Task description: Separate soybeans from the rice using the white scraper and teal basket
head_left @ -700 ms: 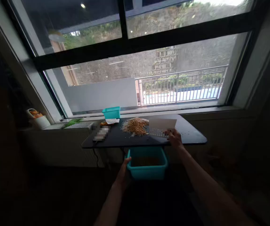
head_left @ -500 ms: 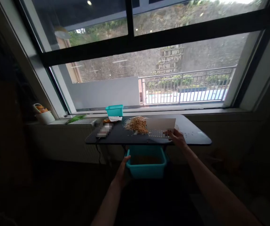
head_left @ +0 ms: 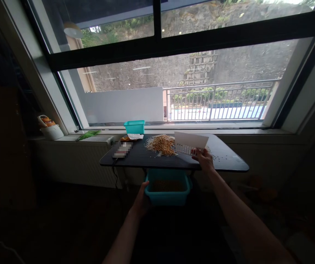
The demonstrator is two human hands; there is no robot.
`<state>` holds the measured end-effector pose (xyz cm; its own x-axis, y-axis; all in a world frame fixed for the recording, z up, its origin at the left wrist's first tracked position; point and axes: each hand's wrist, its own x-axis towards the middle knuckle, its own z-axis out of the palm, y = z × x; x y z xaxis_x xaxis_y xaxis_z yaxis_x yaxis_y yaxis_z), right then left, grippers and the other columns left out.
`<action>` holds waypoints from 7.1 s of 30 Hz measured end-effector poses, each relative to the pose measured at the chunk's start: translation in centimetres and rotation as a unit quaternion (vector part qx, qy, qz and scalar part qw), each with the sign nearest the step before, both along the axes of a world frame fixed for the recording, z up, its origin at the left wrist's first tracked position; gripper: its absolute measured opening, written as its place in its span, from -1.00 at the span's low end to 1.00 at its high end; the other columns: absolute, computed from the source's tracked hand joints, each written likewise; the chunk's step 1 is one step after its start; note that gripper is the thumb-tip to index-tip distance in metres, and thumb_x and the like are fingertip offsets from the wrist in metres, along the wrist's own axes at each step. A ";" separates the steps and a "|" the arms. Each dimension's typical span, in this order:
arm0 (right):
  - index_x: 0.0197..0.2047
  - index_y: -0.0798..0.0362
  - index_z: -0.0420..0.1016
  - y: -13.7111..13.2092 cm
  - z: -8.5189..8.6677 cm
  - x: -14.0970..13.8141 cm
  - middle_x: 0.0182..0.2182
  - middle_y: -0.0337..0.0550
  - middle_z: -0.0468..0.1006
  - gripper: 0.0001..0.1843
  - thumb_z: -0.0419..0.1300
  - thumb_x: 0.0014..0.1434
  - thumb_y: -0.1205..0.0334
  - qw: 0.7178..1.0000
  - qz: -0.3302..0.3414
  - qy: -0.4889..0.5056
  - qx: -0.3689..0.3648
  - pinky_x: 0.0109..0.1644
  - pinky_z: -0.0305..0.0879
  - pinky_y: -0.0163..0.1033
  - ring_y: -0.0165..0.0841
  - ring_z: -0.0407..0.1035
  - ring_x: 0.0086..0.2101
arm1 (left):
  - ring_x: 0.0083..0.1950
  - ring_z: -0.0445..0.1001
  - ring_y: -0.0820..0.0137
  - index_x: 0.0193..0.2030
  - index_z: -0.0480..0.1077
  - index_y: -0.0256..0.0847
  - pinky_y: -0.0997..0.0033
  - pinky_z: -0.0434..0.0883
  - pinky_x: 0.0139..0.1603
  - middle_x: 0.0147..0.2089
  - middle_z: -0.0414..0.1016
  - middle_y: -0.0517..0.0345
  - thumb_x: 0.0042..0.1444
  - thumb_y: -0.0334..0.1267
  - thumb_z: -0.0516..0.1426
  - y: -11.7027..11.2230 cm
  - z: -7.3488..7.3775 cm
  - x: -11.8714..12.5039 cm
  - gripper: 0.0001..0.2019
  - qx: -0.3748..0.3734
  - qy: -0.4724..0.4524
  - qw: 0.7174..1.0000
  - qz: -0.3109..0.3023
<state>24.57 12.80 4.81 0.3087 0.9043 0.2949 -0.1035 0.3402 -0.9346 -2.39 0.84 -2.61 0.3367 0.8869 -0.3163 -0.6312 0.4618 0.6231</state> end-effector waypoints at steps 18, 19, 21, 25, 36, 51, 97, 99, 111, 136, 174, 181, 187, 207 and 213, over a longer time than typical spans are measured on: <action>-0.37 0.05 0.33 0.4 -0.6 -0.3 -0.44 -0.22 0.47 -0.52 0.23 -0.19 -0.19 0.998 0.017 -0.053 0.004 -0.46 0.42 -0.32 -0.38 0.43 -0.40 | 0.07 0.34 0.17 0.14 0.23 -0.23 0.29 0.30 -0.03 0.01 0.41 -0.02 0.09 -0.04 0.01 -0.5 -0.2 0.8 -0.50 0.008 0.015 1.000 -0.011; -0.37 0.05 0.33 0.4 -0.7 -0.3 -0.43 -0.22 0.48 -0.51 0.22 -0.19 -0.20 0.998 0.019 -0.055 0.006 -0.46 0.42 -0.31 -0.38 0.43 -0.40 | 0.07 0.34 0.17 0.15 0.23 -0.22 0.28 0.30 -0.03 0.02 0.41 -0.02 0.09 -0.04 0.01 -0.5 -0.2 0.8 -0.49 0.009 0.017 1.000 -0.012; -0.36 0.05 0.33 0.5 -0.8 -0.2 -0.42 -0.21 0.48 -0.49 0.22 -0.19 -0.21 0.998 0.024 -0.057 0.009 -0.45 0.42 -0.31 -0.38 0.43 -0.39 | 0.08 0.34 0.17 0.15 0.22 -0.21 0.28 0.29 -0.02 0.02 0.41 -0.01 0.09 -0.04 0.02 -0.5 -0.3 0.8 -0.49 0.013 0.018 1.000 -0.015; -0.35 0.05 0.34 0.5 -0.9 -0.2 -0.41 -0.21 0.49 -0.47 0.23 -0.22 -0.23 0.998 0.032 -0.055 0.008 -0.44 0.43 -0.30 -0.37 0.43 -0.38 | 0.09 0.32 0.17 0.17 0.20 -0.22 0.27 0.28 -0.01 0.02 0.41 -0.02 0.08 -0.04 0.03 -0.5 -0.6 0.7 -0.47 0.025 0.009 0.999 -0.023; -0.30 0.04 0.35 -0.4 -0.3 0.0 -0.36 -0.18 0.50 -0.49 0.23 -0.18 -0.19 0.998 0.044 -0.041 0.013 -0.35 0.47 -0.24 -0.33 0.45 -0.31 | 0.10 0.30 0.14 0.15 0.21 -0.21 0.26 0.28 -0.01 0.05 0.39 -0.04 0.04 -0.01 0.06 -0.2 -1.0 1.2 -0.45 0.016 0.017 0.999 -0.041; -0.36 0.04 0.36 -0.9 0.1 -0.1 -0.41 -0.20 0.50 -0.54 0.24 -0.16 -0.16 0.997 0.055 -0.057 0.003 -0.38 0.47 -0.24 -0.31 0.45 -0.33 | 0.06 0.33 0.13 0.13 0.24 -0.21 0.26 0.31 -0.05 0.03 0.40 -0.03 0.06 -0.01 0.05 0.1 -1.8 0.9 -0.47 0.011 0.015 0.999 -0.037; -0.41 0.08 0.48 5.2 -0.8 -1.7 -0.47 -0.14 0.55 -0.71 0.16 -0.09 0.01 0.960 -0.055 -0.274 -0.033 -0.29 0.27 -0.21 -0.27 0.40 -0.39 | 0.07 0.34 0.17 0.20 0.15 -0.16 0.28 0.26 -0.01 0.02 0.41 0.01 0.06 -0.01 0.04 0.2 -1.3 0.8 -0.43 0.020 -0.025 0.998 -0.052; -0.41 0.09 0.50 5.6 -1.0 -1.8 -0.47 -0.14 0.56 -0.70 0.18 -0.11 0.03 0.956 -0.052 -0.285 -0.044 -0.29 0.27 -0.23 -0.26 0.41 -0.37 | 0.06 0.35 0.17 0.20 0.15 -0.17 0.28 0.26 -0.02 0.02 0.41 0.00 0.06 -0.01 0.03 0.2 -1.1 0.8 -0.43 0.021 -0.023 0.998 -0.052; -0.38 0.13 0.53 6.4 -1.2 -2.6 -0.42 -0.08 0.59 -0.70 0.20 -0.12 0.07 0.958 0.002 -0.286 -0.026 -0.32 0.30 -0.25 -0.23 0.44 -0.35 | 0.00 0.38 0.15 0.18 0.17 -0.19 0.26 0.28 -0.07 0.02 0.41 -0.04 0.03 0.02 0.04 0.6 -0.9 0.4 -0.41 0.010 -0.011 0.998 -0.056; -0.46 0.13 0.53 4.3 -0.4 -2.7 -0.42 -0.07 0.59 -0.72 0.25 -0.18 0.07 0.968 0.077 -0.237 -0.025 -0.19 0.29 -0.18 -0.24 0.43 -0.34 | -0.01 0.38 0.20 0.16 0.19 -0.11 0.29 0.30 -0.11 -0.01 0.41 0.03 0.02 0.03 0.04 0.7 0.7 0.1 -0.44 0.007 -0.003 0.998 -0.058; -0.41 0.13 0.50 3.5 0.5 -2.9 -0.38 -0.06 0.59 -0.64 0.25 -0.16 -0.01 0.974 0.060 -0.219 -0.015 -0.19 0.33 -0.20 -0.24 0.44 -0.30 | -0.16 0.45 0.20 0.02 0.28 -0.18 0.28 0.33 -0.19 -0.18 0.48 0.02 0.00 0.04 0.05 2.0 2.4 -1.1 -0.52 -0.018 0.025 0.998 -0.060; -0.40 0.11 0.51 1.6 1.5 -2.7 -0.37 -0.05 0.59 -0.62 0.25 -0.16 -0.05 0.975 0.045 -0.215 -0.012 -0.20 0.33 -0.17 -0.18 0.44 -0.28 | -0.19 0.46 0.19 -0.02 0.30 -0.19 0.27 0.34 -0.21 -0.22 0.48 0.02 -0.04 0.07 0.06 2.7 2.2 -1.8 -0.50 -0.025 0.051 0.997 -0.049; -0.39 0.11 0.52 -1.1 1.2 -2.0 -0.38 -0.05 0.59 -0.55 0.26 -0.21 -0.12 0.972 0.054 -0.230 -0.013 -0.22 0.33 -0.17 -0.17 0.44 -0.28 | -0.22 0.47 0.19 -0.03 0.30 -0.23 0.26 0.34 -0.23 -0.24 0.49 0.00 -0.03 0.07 0.04 2.5 2.8 -1.4 -0.50 -0.022 0.038 0.997 -0.063; -0.48 0.08 0.45 -5.3 0.5 2.0 -0.49 -0.11 0.56 -0.67 0.23 -0.16 -0.04 0.959 -0.031 -0.280 -0.029 -0.34 0.31 -0.22 -0.23 0.43 -0.37 | -0.21 0.47 0.20 0.04 0.28 -0.23 0.29 0.35 -0.23 -0.19 0.49 -0.02 -0.02 0.07 0.04 1.4 1.4 -1.2 -0.46 -0.044 0.012 0.998 -0.036; -0.48 0.07 0.43 -5.9 0.4 2.3 -0.46 -0.09 0.56 -0.64 0.25 -0.20 -0.08 0.963 -0.034 -0.264 -0.040 -0.30 0.31 -0.20 -0.21 0.43 -0.34 | -0.20 0.48 0.22 0.03 0.29 -0.25 0.31 0.36 -0.21 -0.20 0.50 -0.02 0.01 0.03 0.03 1.1 1.2 -0.5 -0.49 -0.031 0.005 0.999 -0.041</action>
<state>26.87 6.89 5.25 0.1939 0.9135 0.3576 0.4141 0.2543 -0.8740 -2.90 1.95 -1.45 0.4039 0.8350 -0.3736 -0.5831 0.5497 0.5982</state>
